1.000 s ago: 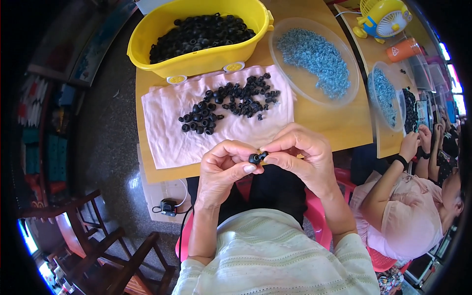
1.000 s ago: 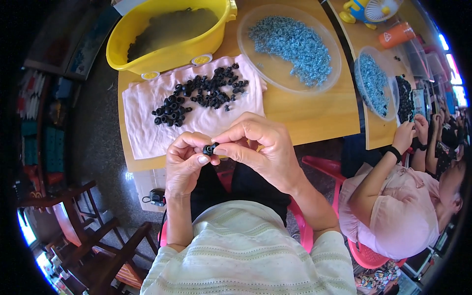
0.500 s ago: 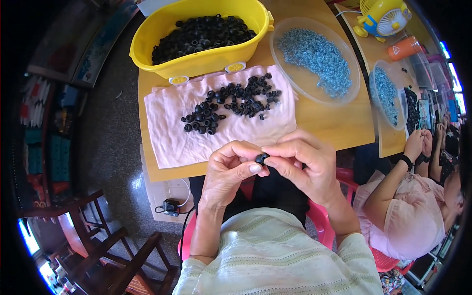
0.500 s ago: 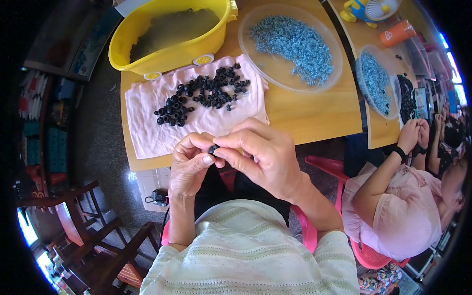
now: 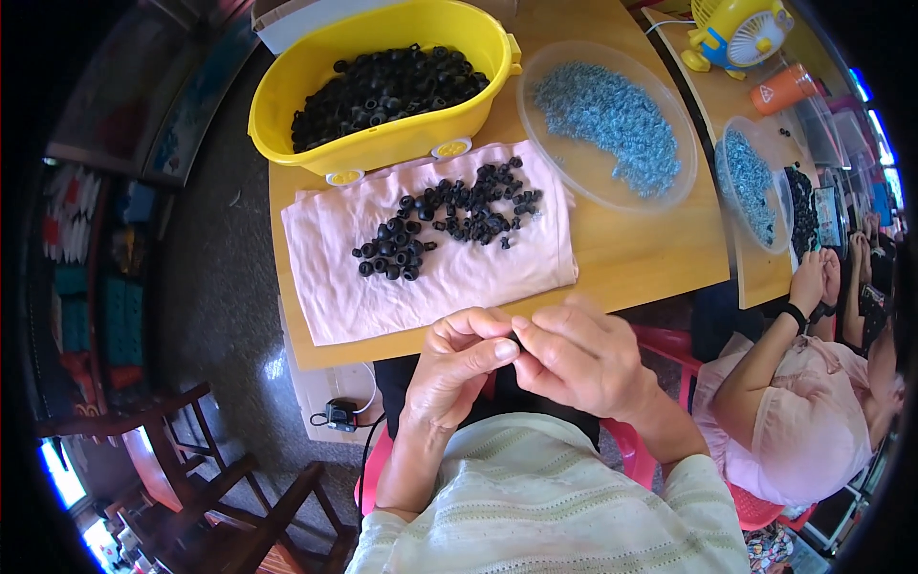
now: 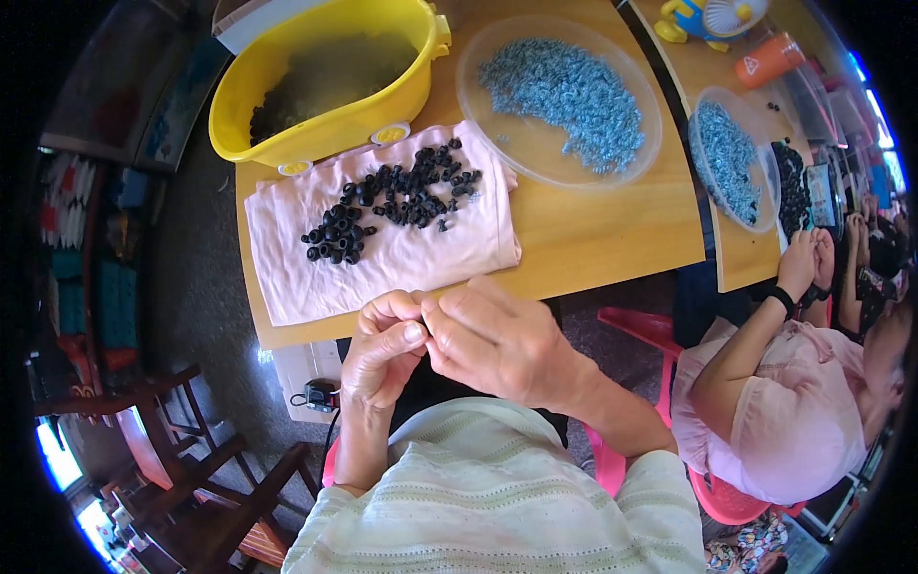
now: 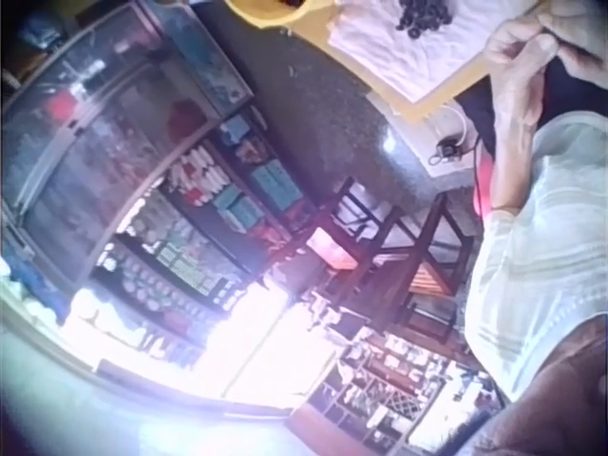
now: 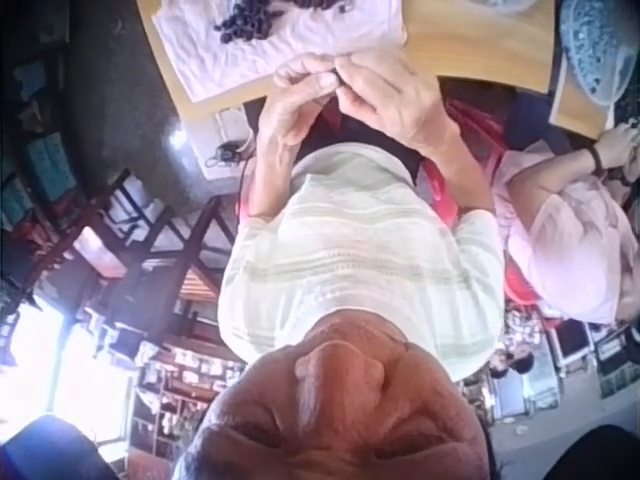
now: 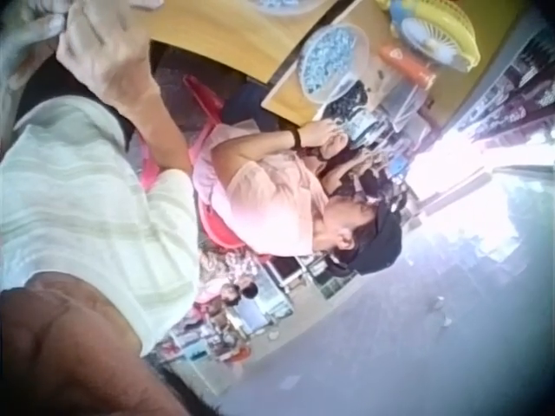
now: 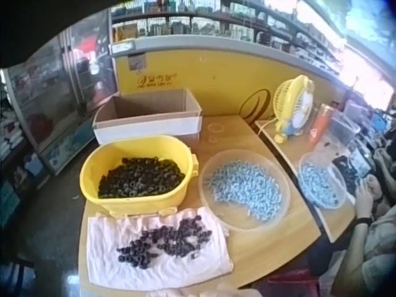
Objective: The person sorts plastic components onto a cloth and assembles small parts by inserting springs into the plastic pieces and fitting the components together by hand.
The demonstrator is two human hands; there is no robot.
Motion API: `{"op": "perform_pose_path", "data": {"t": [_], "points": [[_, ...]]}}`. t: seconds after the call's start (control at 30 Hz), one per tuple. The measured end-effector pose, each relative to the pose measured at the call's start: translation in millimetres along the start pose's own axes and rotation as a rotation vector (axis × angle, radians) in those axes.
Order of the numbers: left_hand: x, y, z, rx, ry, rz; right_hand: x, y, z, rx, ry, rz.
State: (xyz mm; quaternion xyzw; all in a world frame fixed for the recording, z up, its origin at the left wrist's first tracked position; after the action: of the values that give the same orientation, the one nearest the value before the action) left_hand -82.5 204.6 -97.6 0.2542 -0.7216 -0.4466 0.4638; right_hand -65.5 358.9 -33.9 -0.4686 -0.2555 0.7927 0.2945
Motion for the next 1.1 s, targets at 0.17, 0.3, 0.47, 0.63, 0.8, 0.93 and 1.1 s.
{"op": "perform_pose_path", "data": {"t": [0.17, 0.3, 0.47, 0.63, 0.8, 0.93, 1.1], "points": [[5.9, 12.3, 12.3, -0.028, 0.035, 0.129, 0.5, -3.8, 3.7, 0.051, 0.009, -0.026], [24.1, 31.4, 30.0, -0.056, 0.221, 0.414, 9.2, -9.5, 16.8, 0.045, 0.121, 0.032], [98.3, 80.1, 103.6, -0.21, 0.628, 0.902, -9.5, -27.0, 28.8, -0.016, 0.12, 0.288], [200.0, 100.9, 236.5, -0.29, 1.046, 1.199, -76.5, -52.2, 43.1, -0.218, 0.032, 0.724], [247.9, 88.4, 263.6, -0.203, 0.949, 1.475, -88.5, -71.2, 67.7, -0.417, -0.332, 0.746], [158.4, 120.1, 167.5, -0.277, 1.182, 1.516, -81.3, -73.1, 61.5, -0.055, -0.609, 0.499], [131.8, 72.2, 72.8, -0.033, 0.938, 1.455, -93.9, -59.6, 52.2, 0.091, -0.725, 0.357]]}}
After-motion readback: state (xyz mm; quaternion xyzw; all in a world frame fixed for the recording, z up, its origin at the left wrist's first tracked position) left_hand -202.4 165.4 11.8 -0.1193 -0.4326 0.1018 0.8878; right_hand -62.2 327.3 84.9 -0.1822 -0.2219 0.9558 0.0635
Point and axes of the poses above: each hand's wrist, its own z-axis towards the middle knuckle, its own y-axis out of the palm, x = y × z, the point moved 2 cm from there along z, towards the middle knuckle, and after that the axes turned 15 degrees about y, right-handed, at the moved point
